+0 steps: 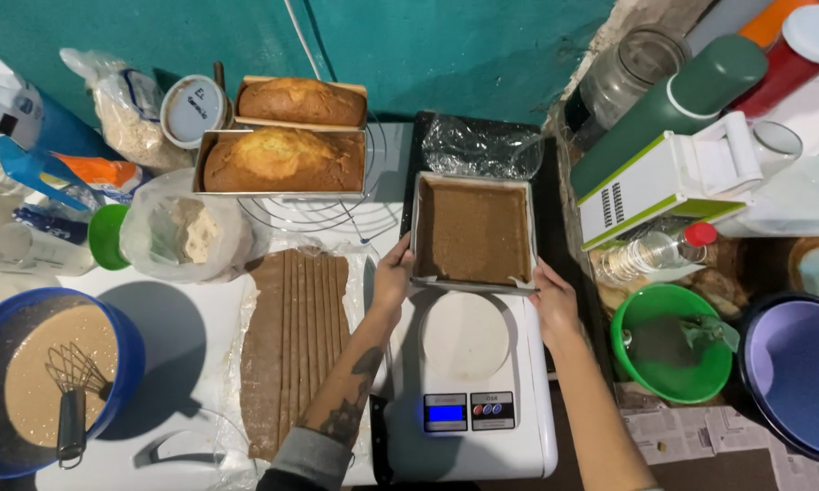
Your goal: Cutting dough strips, weighing ingredients, and applying chocolate filling for cake preparation.
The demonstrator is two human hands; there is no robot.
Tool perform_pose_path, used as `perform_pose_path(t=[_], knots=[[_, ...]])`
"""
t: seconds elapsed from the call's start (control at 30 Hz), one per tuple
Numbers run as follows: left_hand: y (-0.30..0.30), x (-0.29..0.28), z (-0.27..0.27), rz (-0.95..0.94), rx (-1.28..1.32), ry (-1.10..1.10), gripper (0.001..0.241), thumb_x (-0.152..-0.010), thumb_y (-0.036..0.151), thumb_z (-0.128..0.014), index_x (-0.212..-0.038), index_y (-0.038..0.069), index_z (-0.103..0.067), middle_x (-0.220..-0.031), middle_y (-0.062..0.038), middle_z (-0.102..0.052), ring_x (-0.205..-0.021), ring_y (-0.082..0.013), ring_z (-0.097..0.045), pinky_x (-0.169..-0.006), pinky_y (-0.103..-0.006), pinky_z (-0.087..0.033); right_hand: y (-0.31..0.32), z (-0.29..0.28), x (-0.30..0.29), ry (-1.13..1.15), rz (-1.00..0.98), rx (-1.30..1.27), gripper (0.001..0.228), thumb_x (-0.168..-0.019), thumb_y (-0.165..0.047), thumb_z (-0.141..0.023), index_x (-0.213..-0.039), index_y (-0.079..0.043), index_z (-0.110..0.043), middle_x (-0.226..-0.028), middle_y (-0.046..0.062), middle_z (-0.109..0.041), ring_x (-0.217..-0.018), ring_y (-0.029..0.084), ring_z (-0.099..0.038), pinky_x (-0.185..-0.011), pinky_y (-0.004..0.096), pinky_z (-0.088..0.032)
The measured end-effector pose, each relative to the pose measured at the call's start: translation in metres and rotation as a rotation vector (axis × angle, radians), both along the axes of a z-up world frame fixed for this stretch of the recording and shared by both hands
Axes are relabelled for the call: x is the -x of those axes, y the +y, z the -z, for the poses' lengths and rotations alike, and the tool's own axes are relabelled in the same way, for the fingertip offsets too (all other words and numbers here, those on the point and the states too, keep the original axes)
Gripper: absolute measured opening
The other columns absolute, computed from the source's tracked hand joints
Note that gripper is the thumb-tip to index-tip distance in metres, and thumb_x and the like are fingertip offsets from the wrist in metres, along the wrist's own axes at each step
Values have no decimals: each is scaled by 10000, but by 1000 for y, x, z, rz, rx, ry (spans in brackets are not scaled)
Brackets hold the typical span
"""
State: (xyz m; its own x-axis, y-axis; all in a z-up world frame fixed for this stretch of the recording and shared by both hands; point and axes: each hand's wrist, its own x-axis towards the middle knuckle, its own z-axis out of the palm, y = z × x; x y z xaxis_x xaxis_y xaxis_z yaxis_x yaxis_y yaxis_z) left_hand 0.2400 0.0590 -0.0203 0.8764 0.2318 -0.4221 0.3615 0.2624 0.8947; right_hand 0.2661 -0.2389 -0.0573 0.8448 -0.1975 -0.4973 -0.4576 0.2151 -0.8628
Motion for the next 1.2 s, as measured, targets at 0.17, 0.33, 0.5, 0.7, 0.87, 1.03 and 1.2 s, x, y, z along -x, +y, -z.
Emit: perform_pose_path(t=[0.17,0.33,0.5,0.7,0.87,1.03,1.2], knots=[[6,16,1,26,-4,-54,445,-1073,152,-559,-1513,108,-606,-1055,-28,-672,-966,-150,-541,-942,-269,-451,2,-29,23,6,13,-87,406,-1013,-204,-624,-1408,-113,-639,-1343,65,-674,-1191,170,-614,-999,330,-470],[-1,46,-57,22,6,-89,454,-1041,146,-560,-1494,120,-577,-1288,-64,-678,-1156,-150,-583,-1015,-260,-441,-1,-56,49,-36,18,-102,433,-1025,-184,-601,-1447,-85,-601,-1335,54,-676,-1171,152,-626,-998,321,-474],[-8,101,-71,22,-17,-114,475,-1019,161,-557,-1494,142,-548,-1440,-59,-641,-1268,-136,-585,-1070,-274,-432,-2,-90,102,-145,-24,-156,436,-1026,-180,-581,-1444,-56,-592,-1357,79,-687,-1215,178,-645,-1063,342,-494],[-15,159,-55,27,40,-21,501,-1012,171,-568,-1511,156,-525,-1486,-69,-613,-1324,-158,-567,-1107,-296,-408,-17,-55,155,-42,1,-76,434,-1006,-163,-592,-1430,-73,-615,-1394,68,-661,-1219,171,-612,-1039,377,-488],[-18,187,-31,-2,105,44,500,-1005,161,-571,-1503,145,-531,-1483,-82,-615,-1333,-162,-559,-1125,-308,-397,-14,-52,182,11,4,-141,428,-990,-136,-594,-1411,-65,-621,-1405,88,-664,-1218,187,-638,-1038,349,-505],[-17,197,-14,10,109,-17,506,-1000,153,-578,-1504,139,-535,-1472,-94,-627,-1310,-168,-575,-1115,-308,-419,-13,-47,190,-9,17,-143,428,-992,-117,-588,-1413,-45,-614,-1401,108,-661,-1194,205,-650,-1038,356,-523],[-15,200,-10,20,57,-31,502,-998,155,-593,-1497,141,-541,-1482,-76,-612,-1316,-153,-568,-1108,-295,-421,-13,-39,191,-29,16,-134,428,-1003,-130,-578,-1422,-44,-604,-1405,115,-653,-1198,214,-651,-1029,358,-524]])
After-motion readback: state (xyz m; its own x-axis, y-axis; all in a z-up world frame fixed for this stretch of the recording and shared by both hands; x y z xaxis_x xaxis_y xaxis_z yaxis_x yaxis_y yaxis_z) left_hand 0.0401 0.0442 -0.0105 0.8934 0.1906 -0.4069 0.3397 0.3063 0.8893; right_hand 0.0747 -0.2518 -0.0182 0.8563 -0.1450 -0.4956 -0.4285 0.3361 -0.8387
